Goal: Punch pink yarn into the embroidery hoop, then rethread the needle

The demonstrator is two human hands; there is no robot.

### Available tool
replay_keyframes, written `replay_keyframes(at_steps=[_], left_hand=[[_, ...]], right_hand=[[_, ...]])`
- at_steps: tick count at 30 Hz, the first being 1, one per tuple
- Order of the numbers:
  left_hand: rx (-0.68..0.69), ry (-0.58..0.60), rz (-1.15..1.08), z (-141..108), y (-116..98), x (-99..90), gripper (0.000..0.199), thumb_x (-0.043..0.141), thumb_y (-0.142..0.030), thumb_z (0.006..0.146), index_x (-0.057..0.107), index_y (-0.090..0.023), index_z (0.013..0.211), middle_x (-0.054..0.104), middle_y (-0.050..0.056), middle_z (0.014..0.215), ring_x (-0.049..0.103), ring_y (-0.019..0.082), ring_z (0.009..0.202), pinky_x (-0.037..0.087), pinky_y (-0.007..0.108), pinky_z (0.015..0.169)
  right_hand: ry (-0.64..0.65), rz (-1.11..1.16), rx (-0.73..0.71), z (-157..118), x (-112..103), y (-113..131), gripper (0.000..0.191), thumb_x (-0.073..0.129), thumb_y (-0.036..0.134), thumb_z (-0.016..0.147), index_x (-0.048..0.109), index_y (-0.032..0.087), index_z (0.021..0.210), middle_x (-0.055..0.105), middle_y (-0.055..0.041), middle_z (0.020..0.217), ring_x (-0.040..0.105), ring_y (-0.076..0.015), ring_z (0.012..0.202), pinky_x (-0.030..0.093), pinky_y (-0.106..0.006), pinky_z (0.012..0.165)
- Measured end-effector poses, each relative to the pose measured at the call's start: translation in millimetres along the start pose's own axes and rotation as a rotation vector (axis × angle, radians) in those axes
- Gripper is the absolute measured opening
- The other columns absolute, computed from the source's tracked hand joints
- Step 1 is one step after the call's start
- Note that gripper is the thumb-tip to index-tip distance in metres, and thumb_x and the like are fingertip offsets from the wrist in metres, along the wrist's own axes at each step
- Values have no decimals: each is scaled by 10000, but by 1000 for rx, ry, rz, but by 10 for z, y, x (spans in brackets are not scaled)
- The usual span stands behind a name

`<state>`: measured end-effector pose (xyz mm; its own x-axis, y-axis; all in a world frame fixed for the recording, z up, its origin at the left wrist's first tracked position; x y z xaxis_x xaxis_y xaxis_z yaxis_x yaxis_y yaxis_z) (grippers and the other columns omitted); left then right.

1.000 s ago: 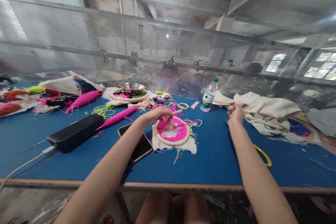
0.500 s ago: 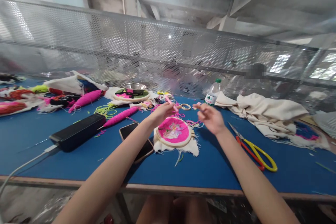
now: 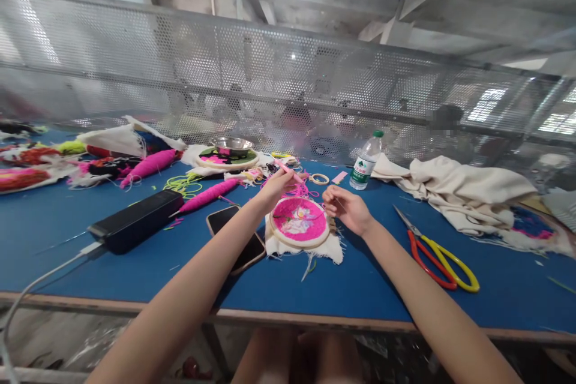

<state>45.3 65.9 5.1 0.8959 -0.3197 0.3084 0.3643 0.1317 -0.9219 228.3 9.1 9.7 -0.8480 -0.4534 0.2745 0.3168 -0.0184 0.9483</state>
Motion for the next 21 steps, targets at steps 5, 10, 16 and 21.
replay_keyframes(at_steps=[5, 10, 16, 21], left_hand=[[-23, 193, 32, -130, -19, 213, 178, 605, -333, 856, 542, -167, 839, 713, 144, 1034, 621, 231, 1105, 403, 398, 1001], [46, 79, 397, -172, -69, 270, 196, 448, -347, 927, 519, -171, 877, 717, 126, 993, 671, 194, 991, 497, 337, 877], [9, -343, 976, -146, -232, -146, 155, 491, -290, 871, 569, -161, 908, 701, 144, 969, 650, 273, 1002, 479, 392, 853], [-50, -490, 1260, -285, -285, -316, 130, 601, -196, 769, 626, -121, 873, 662, 220, 1029, 526, 422, 1166, 362, 551, 956]], right_hand=[[-10, -83, 55, 0, 47, -88, 176, 643, 305, 776, 533, 185, 710, 569, -4, 760, 488, -102, 587, 351, -213, 491], [92, -30, 83, -14, 71, -83, 185, 622, 279, 793, 510, 176, 687, 498, 20, 660, 398, -76, 500, 295, -210, 467], [4, 116, -3, 2, -191, 141, 209, 598, 221, 784, 455, 181, 637, 385, 37, 613, 289, -72, 470, 250, -208, 442], [-42, 117, -36, -5, -251, 190, 229, 612, 220, 766, 433, 188, 627, 398, 34, 620, 298, -79, 477, 260, -212, 440]])
Point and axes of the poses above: each hand's wrist, its own z-axis towards the middle knuckle, its own x-axis out of the palm, y = z × x, the point moved 3 cm from there along z, towards the middle knuckle
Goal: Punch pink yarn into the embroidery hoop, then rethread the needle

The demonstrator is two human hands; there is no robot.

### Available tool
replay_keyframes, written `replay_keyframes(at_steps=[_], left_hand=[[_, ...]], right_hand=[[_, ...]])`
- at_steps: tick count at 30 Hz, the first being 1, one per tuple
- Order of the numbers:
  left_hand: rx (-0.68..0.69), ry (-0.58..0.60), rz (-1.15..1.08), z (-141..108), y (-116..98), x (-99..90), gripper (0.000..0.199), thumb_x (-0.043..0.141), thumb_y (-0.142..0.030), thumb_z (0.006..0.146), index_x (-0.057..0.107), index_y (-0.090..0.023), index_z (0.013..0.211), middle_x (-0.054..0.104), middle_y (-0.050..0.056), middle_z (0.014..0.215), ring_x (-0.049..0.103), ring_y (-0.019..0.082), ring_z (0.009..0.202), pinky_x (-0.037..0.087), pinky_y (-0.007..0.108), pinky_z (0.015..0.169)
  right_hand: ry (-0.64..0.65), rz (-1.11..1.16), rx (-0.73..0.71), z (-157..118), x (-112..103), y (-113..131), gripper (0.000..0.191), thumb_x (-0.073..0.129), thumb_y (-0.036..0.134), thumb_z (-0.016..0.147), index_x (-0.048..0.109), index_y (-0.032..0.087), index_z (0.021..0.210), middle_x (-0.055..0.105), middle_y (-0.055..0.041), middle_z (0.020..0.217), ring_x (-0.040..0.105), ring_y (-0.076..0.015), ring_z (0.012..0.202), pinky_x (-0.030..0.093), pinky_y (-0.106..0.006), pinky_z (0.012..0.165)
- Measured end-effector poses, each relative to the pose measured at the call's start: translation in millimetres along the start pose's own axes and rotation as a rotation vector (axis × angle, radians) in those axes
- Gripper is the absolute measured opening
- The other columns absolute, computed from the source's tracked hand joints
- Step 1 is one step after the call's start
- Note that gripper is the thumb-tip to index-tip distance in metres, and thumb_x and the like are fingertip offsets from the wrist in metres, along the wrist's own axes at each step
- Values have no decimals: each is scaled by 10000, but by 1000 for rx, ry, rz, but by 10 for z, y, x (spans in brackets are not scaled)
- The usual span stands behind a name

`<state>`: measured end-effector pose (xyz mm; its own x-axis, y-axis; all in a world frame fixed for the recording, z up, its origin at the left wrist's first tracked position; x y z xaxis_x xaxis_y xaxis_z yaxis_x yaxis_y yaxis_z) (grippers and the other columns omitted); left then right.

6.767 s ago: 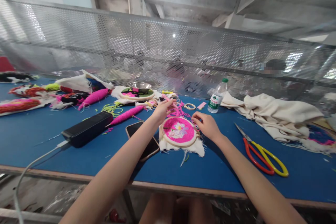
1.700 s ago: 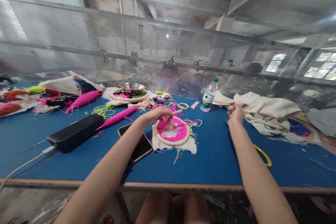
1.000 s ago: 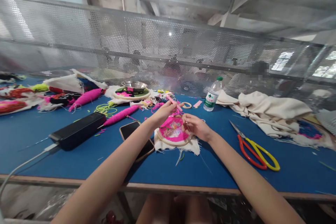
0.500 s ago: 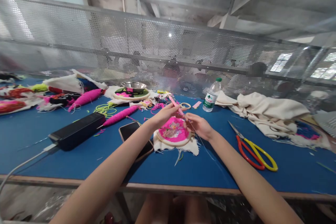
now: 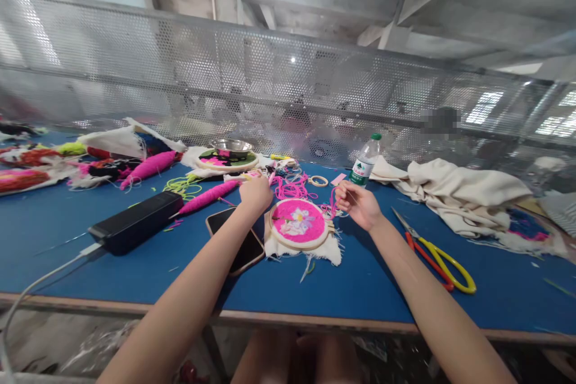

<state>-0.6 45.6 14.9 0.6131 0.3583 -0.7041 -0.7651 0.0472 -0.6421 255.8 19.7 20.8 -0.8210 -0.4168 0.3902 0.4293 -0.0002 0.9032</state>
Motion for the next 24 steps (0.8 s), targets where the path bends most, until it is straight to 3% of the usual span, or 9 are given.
replay_keyframes(at_steps=[4, 7, 9, 10, 11, 13, 17, 21, 24], left_hand=[[89, 22, 47, -31, -58, 48, 194, 630, -215, 758, 651, -101, 914, 634, 230, 1098, 464, 426, 1223, 343, 532, 982], [250, 160, -26, -105, -249, 135, 211, 597, -343, 819, 678, -158, 882, 682, 131, 982, 593, 298, 1044, 442, 384, 891], [359, 365, -144, -221, -404, 221, 373, 508, -512, 864, 700, -195, 819, 681, 60, 762, 639, 200, 757, 487, 290, 697], [427, 587, -338, -314, -493, 280, 457, 426, -544, 899, 707, -186, 859, 669, 60, 722, 624, 181, 686, 476, 277, 629], [466, 765, -524, -409, -571, 318, 505, 391, -572, 906, 705, -176, 907, 672, 67, 739, 619, 172, 681, 469, 270, 608], [442, 929, -729, -555, -668, 367, 487, 431, -582, 892, 691, -174, 952, 690, 72, 798, 621, 157, 702, 466, 263, 623], [363, 1046, -900, -751, -773, 431, 336, 581, -509, 845, 657, -185, 895, 713, 69, 807, 645, 157, 739, 477, 302, 737], [314, 1158, -1024, -839, -847, 417, 257, 585, -427, 859, 590, -175, 804, 712, 85, 780, 654, 158, 678, 483, 316, 720], [242, 1093, -1135, -728, -832, 314, 188, 542, -342, 866, 546, -164, 805, 694, 84, 700, 653, 167, 628, 481, 306, 665]], right_hand=[[-22, -61, -40, -1, 17, -21, 211, 652, 265, 753, 485, 186, 650, 475, 28, 657, 359, -78, 498, 307, -216, 463], [-60, -134, -60, 3, 40, -49, 193, 690, 307, 735, 543, 188, 696, 564, 16, 737, 424, -81, 537, 331, -217, 477], [-97, -205, -82, 6, 60, -66, 187, 707, 328, 731, 580, 192, 733, 611, 7, 793, 466, -86, 574, 346, -217, 490], [-113, -243, -95, 8, 72, -76, 187, 710, 340, 732, 595, 193, 748, 627, 2, 812, 479, -88, 590, 355, -217, 498], [-124, -278, -109, 11, 85, -87, 189, 709, 352, 736, 608, 194, 759, 639, -3, 831, 490, -90, 604, 365, -218, 507], [-149, -324, -137, 20, 106, -115, 209, 702, 386, 740, 623, 195, 774, 654, -12, 858, 501, -93, 619, 375, -220, 511], [-277, -316, -210, 46, 84, -184, 272, 702, 456, 717, 624, 214, 814, 665, -14, 827, 539, -115, 636, 397, -234, 503], [-331, -292, -233, 90, 26, -229, 326, 730, 489, 676, 621, 217, 819, 654, -22, 775, 557, -135, 651, 442, -262, 547], [-345, -406, -241, 103, -32, -186, 361, 678, 556, 705, 597, 209, 764, 626, -29, 732, 528, -137, 615, 441, -278, 558]])
Point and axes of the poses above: each hand's wrist, its own z-axis towards the middle knuckle, its own x-axis out of the palm, y = z × x, the point moved 3 cm from there along z, towards the middle knuckle
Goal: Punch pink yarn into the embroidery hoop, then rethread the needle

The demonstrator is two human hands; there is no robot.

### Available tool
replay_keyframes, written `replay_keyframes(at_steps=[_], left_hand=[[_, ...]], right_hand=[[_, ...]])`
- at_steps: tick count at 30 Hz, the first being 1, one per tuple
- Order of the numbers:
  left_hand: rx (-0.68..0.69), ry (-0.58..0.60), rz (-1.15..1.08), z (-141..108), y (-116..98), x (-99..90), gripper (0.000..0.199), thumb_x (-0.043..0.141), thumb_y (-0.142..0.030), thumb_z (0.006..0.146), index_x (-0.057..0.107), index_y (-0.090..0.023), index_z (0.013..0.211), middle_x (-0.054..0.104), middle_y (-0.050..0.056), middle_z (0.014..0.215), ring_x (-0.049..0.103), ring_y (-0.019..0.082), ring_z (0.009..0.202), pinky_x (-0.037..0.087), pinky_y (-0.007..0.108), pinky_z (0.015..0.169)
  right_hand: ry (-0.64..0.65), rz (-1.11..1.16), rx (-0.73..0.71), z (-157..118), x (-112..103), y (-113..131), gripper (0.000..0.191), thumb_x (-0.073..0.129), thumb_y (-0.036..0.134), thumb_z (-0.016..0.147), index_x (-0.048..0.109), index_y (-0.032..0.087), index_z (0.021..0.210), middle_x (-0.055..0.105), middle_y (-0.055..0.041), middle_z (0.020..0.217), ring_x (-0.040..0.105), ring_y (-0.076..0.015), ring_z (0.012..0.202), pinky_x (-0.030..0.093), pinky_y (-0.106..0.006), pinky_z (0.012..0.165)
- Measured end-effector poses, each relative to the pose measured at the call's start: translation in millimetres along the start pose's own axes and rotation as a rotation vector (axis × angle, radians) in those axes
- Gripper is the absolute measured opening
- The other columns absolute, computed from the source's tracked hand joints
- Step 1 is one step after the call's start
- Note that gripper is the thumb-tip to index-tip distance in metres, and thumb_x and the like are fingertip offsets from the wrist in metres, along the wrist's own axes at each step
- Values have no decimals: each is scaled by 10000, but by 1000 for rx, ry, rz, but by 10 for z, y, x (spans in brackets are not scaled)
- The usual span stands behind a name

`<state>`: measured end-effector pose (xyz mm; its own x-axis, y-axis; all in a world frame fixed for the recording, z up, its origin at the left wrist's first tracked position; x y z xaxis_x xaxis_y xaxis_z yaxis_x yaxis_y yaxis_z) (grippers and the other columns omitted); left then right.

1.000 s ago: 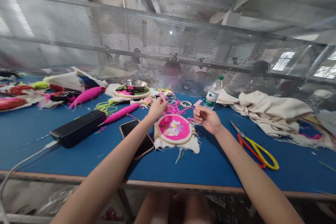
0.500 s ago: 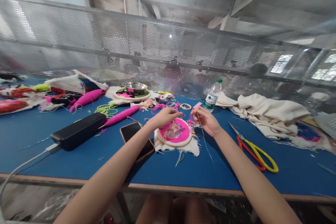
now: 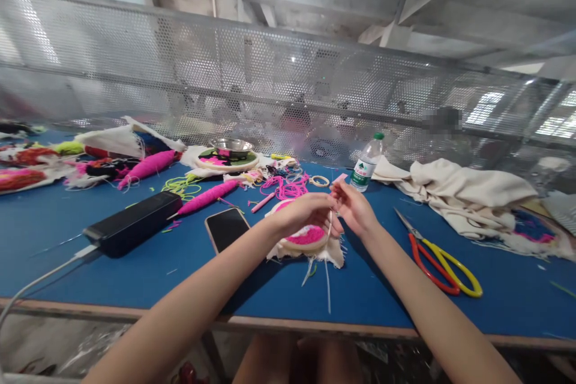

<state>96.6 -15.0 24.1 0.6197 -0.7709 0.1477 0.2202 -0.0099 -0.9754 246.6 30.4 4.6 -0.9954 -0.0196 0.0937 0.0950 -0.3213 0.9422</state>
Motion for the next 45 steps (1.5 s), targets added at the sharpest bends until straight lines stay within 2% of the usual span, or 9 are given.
replay_keyframes(at_steps=[3, 7, 9, 14, 20, 24, 32, 38, 45], left_hand=[[175, -333, 46, -67, -200, -306, 134, 510, -295, 865, 505, -181, 795, 646, 38, 638, 610, 151, 577, 457, 285, 616], [554, -1021, 544, -324, -478, -684, 184, 410, -317, 932, 517, -215, 822, 483, -23, 564, 469, 128, 541, 384, 259, 592], [621, -1120, 871, -386, -528, -714, 209, 392, -319, 946, 557, -216, 870, 536, 9, 676, 506, 154, 667, 394, 275, 686], [386, -836, 1488, -239, -329, -694, 258, 397, -246, 934, 651, -205, 921, 600, 92, 902, 528, 244, 920, 376, 354, 845], [227, -493, 1567, -48, -9, -777, 245, 458, -158, 877, 692, -230, 867, 631, 77, 841, 562, 224, 837, 398, 320, 786], [236, -444, 1556, -30, 21, -766, 274, 436, -155, 885, 698, -229, 911, 643, 86, 872, 569, 234, 859, 398, 331, 804], [256, -442, 1503, -44, -8, -764, 264, 442, -170, 895, 695, -233, 932, 659, 75, 899, 584, 226, 874, 408, 323, 805], [333, -413, 1388, -39, -3, -615, 256, 513, -343, 903, 661, -233, 1081, 684, 76, 930, 597, 209, 763, 409, 292, 683], [316, -333, 1107, -6, -32, -470, 293, 564, -435, 863, 698, -195, 764, 654, 30, 694, 534, 156, 609, 374, 271, 599]], right_hand=[[37, -162, -24, 21, -81, 65, 316, 695, 499, 714, 593, 202, 691, 579, -6, 646, 476, -131, 569, 399, -271, 550], [119, -555, -278, -5, -139, 217, 169, 662, 343, 780, 615, 214, 681, 581, 3, 657, 489, -157, 634, 387, -286, 638], [178, -738, -398, -26, -132, 249, 111, 600, 301, 830, 650, 225, 766, 631, -19, 752, 545, -185, 712, 406, -313, 695], [230, -778, -436, -38, -146, 204, 173, 579, 266, 846, 688, 255, 980, 691, -50, 912, 625, -229, 819, 446, -363, 757], [245, -721, -376, -18, -181, 193, 128, 627, 282, 830, 663, 272, 952, 709, -8, 833, 648, -215, 766, 453, -365, 776], [215, -770, -467, -17, -163, 244, 77, 652, 305, 808, 683, 249, 765, 677, -29, 802, 585, -211, 751, 432, -341, 713], [283, -608, -295, -43, -120, 132, 97, 612, 335, 823, 600, 241, 801, 621, 7, 691, 554, -178, 617, 407, -303, 625], [253, -616, -346, -150, 59, 148, 97, 599, 333, 842, 593, 247, 796, 620, -8, 703, 554, -189, 634, 398, -306, 624], [309, -510, -237, -250, 229, 94, 154, 605, 381, 851, 581, 231, 824, 629, -8, 700, 596, -186, 642, 439, -308, 638]])
Point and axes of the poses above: each hand's wrist, its own z-axis towards the middle knuckle, its own x-axis out of the palm, y = z × x, the point moved 3 cm from there along z, towards the middle knuckle
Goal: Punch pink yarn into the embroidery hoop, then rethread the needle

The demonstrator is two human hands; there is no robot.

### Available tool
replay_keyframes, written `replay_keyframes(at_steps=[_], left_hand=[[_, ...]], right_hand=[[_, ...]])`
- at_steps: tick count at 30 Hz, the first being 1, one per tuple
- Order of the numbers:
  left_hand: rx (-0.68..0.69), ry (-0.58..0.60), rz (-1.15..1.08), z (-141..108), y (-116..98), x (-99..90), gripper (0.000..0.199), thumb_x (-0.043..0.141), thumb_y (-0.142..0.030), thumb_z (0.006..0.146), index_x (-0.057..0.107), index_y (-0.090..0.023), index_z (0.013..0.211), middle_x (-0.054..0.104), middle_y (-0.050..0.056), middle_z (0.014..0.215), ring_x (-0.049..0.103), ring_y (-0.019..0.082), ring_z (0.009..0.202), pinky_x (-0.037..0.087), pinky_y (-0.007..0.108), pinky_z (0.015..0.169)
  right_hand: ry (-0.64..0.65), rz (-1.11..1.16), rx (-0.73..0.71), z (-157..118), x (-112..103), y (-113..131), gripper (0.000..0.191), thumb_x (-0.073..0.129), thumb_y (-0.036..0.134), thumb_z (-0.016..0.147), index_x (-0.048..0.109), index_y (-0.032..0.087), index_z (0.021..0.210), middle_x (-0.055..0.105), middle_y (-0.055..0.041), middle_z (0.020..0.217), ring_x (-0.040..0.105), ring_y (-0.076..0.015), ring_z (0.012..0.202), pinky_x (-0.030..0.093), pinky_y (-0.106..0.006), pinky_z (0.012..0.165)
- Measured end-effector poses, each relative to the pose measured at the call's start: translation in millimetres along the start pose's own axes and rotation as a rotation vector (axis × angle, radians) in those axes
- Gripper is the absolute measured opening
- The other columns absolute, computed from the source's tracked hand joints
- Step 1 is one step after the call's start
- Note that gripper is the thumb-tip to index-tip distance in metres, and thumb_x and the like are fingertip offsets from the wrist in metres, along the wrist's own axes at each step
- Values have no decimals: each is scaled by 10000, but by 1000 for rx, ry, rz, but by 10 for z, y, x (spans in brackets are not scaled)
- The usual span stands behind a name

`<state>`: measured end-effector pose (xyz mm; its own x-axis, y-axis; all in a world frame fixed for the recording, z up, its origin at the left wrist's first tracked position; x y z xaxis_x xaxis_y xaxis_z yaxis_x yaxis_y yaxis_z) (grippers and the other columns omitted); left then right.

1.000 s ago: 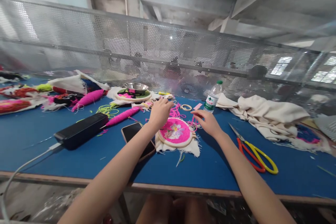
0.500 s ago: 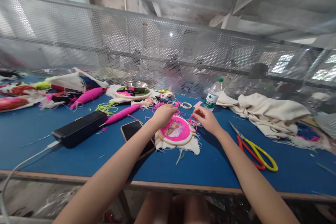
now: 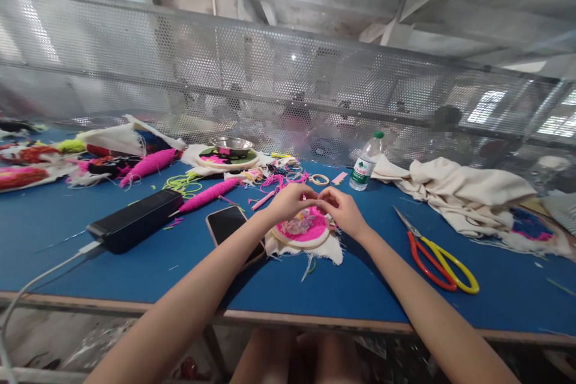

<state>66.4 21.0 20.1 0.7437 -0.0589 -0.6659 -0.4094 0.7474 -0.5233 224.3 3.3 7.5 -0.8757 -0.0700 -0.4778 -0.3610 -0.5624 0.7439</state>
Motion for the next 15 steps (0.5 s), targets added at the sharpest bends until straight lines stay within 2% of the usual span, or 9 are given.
replay_keyframes(at_steps=[4, 7, 10, 15], left_hand=[[-44, 60, -35, 14, 52, -21, 343, 589, -446, 832, 667, -176, 635, 574, 8, 565, 458, 132, 531, 321, 270, 543], [-48, 104, -51, 12, 64, -24, 282, 603, -389, 819, 667, -171, 654, 577, 3, 582, 465, 125, 553, 317, 260, 546], [-83, 151, -115, 10, 47, -24, 237, 611, -353, 809, 674, -155, 695, 608, 9, 627, 494, 122, 592, 349, 252, 577], [-189, 195, -253, 2, 41, -69, 269, 639, -386, 787, 684, -138, 696, 616, 14, 641, 483, 96, 578, 363, 238, 569]], right_hand=[[13, 2, 9, -1, 12, -10, 150, 611, 365, 845, 584, 221, 813, 604, 2, 686, 564, -162, 614, 419, -281, 597], [-5, -72, -31, 9, -10, -13, 134, 591, 345, 853, 598, 217, 813, 599, 3, 692, 535, -155, 620, 391, -268, 585], [-58, -142, -71, 24, -59, -14, 117, 559, 314, 862, 591, 215, 809, 606, 2, 714, 545, -161, 648, 388, -266, 597], [-183, -201, -70, 51, -166, -72, 109, 509, 304, 879, 544, 222, 817, 608, 3, 726, 578, -172, 674, 413, -276, 642]])
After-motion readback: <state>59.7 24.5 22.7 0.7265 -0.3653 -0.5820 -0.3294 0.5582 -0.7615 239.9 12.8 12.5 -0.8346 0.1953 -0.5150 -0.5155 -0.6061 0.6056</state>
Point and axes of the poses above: each hand's wrist, its own z-axis towards the middle knuckle, its own x-axis out of the palm, y = z × x, the point moved 3 cm from there along z, towards the middle knuckle
